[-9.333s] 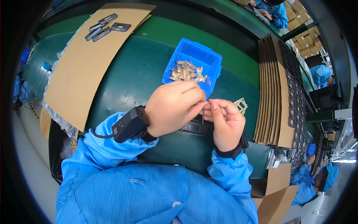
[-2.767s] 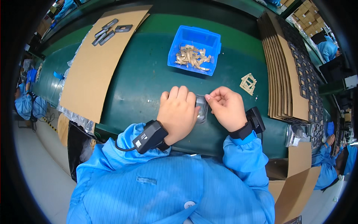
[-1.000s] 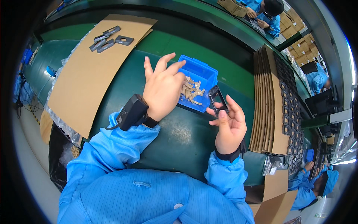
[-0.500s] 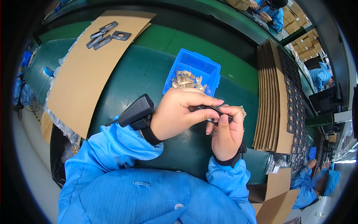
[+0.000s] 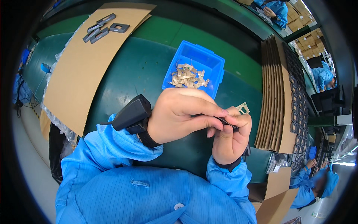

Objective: Manually assembling small plastic and metal components into housing units on a factory line.

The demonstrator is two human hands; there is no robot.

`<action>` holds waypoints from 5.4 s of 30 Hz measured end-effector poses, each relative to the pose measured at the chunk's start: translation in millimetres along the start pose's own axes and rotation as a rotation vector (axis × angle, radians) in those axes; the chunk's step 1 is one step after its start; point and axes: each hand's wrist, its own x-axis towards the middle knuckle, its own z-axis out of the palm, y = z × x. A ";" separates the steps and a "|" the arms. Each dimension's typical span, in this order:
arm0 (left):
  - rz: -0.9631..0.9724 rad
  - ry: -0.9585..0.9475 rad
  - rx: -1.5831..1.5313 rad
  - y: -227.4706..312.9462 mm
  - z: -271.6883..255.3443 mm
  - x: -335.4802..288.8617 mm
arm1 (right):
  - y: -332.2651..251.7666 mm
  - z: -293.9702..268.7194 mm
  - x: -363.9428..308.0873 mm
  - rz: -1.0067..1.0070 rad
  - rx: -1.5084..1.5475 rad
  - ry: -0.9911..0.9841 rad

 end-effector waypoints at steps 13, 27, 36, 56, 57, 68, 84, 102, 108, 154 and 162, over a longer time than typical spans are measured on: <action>0.096 0.015 0.255 -9.0 0.3 2.7 | -18.2 4.3 4.1 0.268 0.018 0.164; 0.119 0.074 0.730 -8.7 7.5 0.9 | -15.2 7.7 12.6 0.328 0.109 0.066; 0.171 0.131 0.753 -11.5 2.9 6.8 | -6.3 14.0 14.2 0.363 0.078 0.173; 0.031 0.140 0.423 -9.8 -1.5 8.8 | -2.5 -7.6 14.1 0.308 -0.017 0.235; 0.090 0.143 0.538 -8.4 -3.7 10.1 | -1.9 -6.3 13.0 0.294 -0.024 0.222; 0.377 0.048 0.831 -8.6 -3.8 5.7 | -1.9 1.0 9.4 0.124 -0.217 0.102; 0.328 0.074 0.707 -8.0 -5.0 6.3 | -2.9 1.2 13.5 -0.203 -0.753 0.001; 0.085 0.182 1.262 -21.9 -40.2 22.3 | -13.6 -6.8 20.3 0.451 -0.029 0.299; -0.369 0.086 -0.033 -6.5 2.1 5.9 | -18.8 -0.6 14.5 0.423 0.016 0.173; -0.039 -0.126 0.429 -14.0 -1.2 6.5 | -22.0 -5.3 11.9 0.597 0.079 0.134; -0.300 -0.153 0.224 -2.5 -6.8 -0.9 | -53.0 7.3 -2.4 -0.341 -1.110 -0.120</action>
